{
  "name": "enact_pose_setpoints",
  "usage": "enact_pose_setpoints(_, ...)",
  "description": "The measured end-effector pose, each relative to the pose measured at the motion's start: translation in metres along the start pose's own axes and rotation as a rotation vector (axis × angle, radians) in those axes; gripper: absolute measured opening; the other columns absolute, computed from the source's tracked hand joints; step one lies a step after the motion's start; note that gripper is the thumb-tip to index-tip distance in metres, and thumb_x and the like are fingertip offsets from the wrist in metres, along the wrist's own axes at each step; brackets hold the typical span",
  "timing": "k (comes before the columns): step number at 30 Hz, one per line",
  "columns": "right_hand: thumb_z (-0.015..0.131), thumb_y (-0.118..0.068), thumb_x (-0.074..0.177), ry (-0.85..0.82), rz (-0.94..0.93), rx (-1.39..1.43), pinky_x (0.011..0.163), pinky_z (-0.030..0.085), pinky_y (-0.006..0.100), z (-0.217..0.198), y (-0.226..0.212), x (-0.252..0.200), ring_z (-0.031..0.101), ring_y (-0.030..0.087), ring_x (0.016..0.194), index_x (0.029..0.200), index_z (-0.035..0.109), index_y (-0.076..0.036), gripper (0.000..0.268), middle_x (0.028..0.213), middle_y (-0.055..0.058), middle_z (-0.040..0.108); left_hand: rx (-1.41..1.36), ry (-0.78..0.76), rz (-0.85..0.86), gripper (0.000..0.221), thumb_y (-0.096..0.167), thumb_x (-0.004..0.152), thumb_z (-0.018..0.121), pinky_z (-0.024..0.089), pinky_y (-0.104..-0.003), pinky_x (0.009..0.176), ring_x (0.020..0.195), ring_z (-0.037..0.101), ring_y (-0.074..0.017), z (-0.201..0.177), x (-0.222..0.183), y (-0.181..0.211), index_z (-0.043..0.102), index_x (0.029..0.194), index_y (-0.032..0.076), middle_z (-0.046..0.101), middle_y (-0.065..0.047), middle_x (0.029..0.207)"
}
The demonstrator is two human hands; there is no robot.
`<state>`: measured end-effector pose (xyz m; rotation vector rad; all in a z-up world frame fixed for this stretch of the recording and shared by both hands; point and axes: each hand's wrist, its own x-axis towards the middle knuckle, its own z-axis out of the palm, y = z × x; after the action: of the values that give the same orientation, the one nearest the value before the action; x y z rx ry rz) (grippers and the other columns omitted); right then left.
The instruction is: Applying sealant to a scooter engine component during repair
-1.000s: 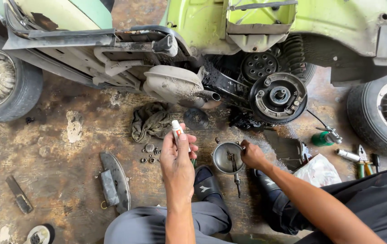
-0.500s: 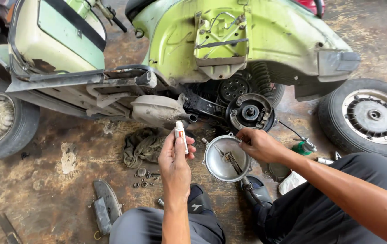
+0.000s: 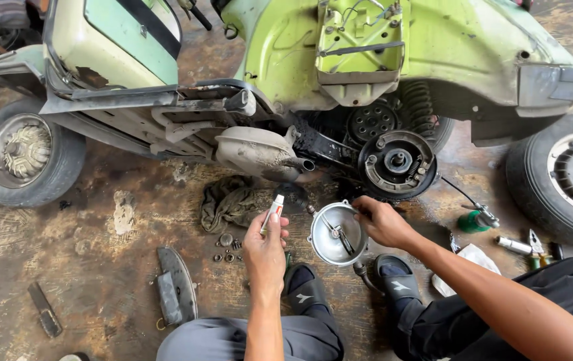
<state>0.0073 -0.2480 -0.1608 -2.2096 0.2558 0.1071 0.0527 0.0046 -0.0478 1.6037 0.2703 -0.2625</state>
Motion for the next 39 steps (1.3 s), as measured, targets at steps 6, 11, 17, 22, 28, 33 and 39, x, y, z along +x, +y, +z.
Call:
enact_pose_setpoints(6, 0.063, -0.015, 0.094, 0.035, -0.025, 0.062, 0.076, 0.062, 0.035, -0.043, -0.048, -0.014, 0.075, 0.022, 0.085, 0.124, 0.064, -0.004, 0.033, 0.112, 0.008, 0.078, -0.155, -0.097, 0.112, 0.027, 0.016, 0.097, 0.063, 0.052, -0.026, 0.064, 0.073, 0.062, -0.0142, 0.002, -0.006, -0.003, 0.07, 0.115, -0.003, 0.072, -0.01, 0.085)
enact_pose_setpoints(11, 0.065, -0.015, 0.093, 0.039, 0.021, 0.089, 0.07, 0.061, 0.032, -0.065, -0.072, -0.028, 0.072, 0.018, 0.078, 0.12, 0.067, -0.005, 0.029, 0.105, 0.007, 0.079, -0.361, -0.048, -0.058, 0.029, 0.021, 0.102, 0.057, 0.048, -0.029, 0.067, 0.076, 0.058, -0.0167, 0.014, -0.005, -0.028, 0.067, 0.116, -0.003, 0.067, -0.011, 0.087)
enact_pose_setpoints(17, 0.066, -0.013, 0.091, 0.051, 0.05, 0.165, 0.066, 0.06, 0.029, -0.084, -0.078, -0.045, 0.07, 0.015, 0.074, 0.117, 0.07, -0.005, 0.028, 0.095, 0.006, 0.078, -0.538, -0.046, -0.15, 0.025, 0.022, 0.104, 0.057, 0.044, -0.032, 0.069, 0.079, 0.059, -0.0178, 0.028, -0.005, -0.04, 0.063, 0.116, 0.001, 0.067, -0.012, 0.092)
enact_pose_setpoints(22, 0.066, -0.018, 0.092, 0.215, 0.085, 0.031, 0.066, 0.065, 0.032, -0.135, -0.069, -0.048, 0.076, 0.018, 0.08, 0.123, 0.069, -0.01, 0.033, 0.107, 0.007, 0.08, -0.564, -0.077, -0.129, 0.027, 0.021, 0.104, 0.056, 0.041, -0.031, 0.071, 0.081, 0.057, -0.018, 0.035, -0.011, -0.023, 0.062, 0.118, -0.002, 0.067, -0.014, 0.094)
enact_pose_setpoints(28, 0.06, -0.008, 0.101, 0.476, 0.317, 0.153, 0.065, 0.057, 0.036, -0.202, -0.069, -0.057, 0.07, 0.027, 0.089, 0.132, 0.064, -0.002, 0.032, 0.117, 0.019, 0.073, -0.561, -0.14, -0.075, 0.026, 0.02, 0.103, 0.057, 0.043, -0.03, 0.065, 0.078, 0.059, -0.018, 0.048, -0.009, -0.017, 0.064, 0.116, -0.001, 0.07, -0.014, 0.093)
enact_pose_setpoints(33, 0.062, -0.006, 0.101, 0.555, 0.311, 0.144, 0.066, 0.057, 0.036, -0.213, -0.041, -0.058, 0.07, 0.029, 0.083, 0.129, 0.065, 0.002, 0.03, 0.109, 0.023, 0.073, -0.54, -0.205, -0.107, 0.03, 0.02, 0.102, 0.056, 0.046, -0.029, 0.068, 0.08, 0.058, -0.0183, 0.064, -0.011, -0.007, 0.063, 0.118, -0.005, 0.067, -0.016, 0.096)
enact_pose_setpoints(39, 0.06, -0.013, 0.1, 0.406, 0.388, 0.057, 0.061, 0.063, 0.037, -0.183, -0.02, -0.044, 0.073, 0.029, 0.082, 0.133, 0.063, -0.002, 0.035, 0.117, 0.022, 0.072, -0.382, -0.398, -0.132, 0.031, 0.019, 0.099, 0.057, 0.05, -0.031, 0.072, 0.085, 0.063, -0.0201, 0.092, 0.006, -0.029, 0.066, 0.12, -0.001, 0.071, -0.016, 0.103)
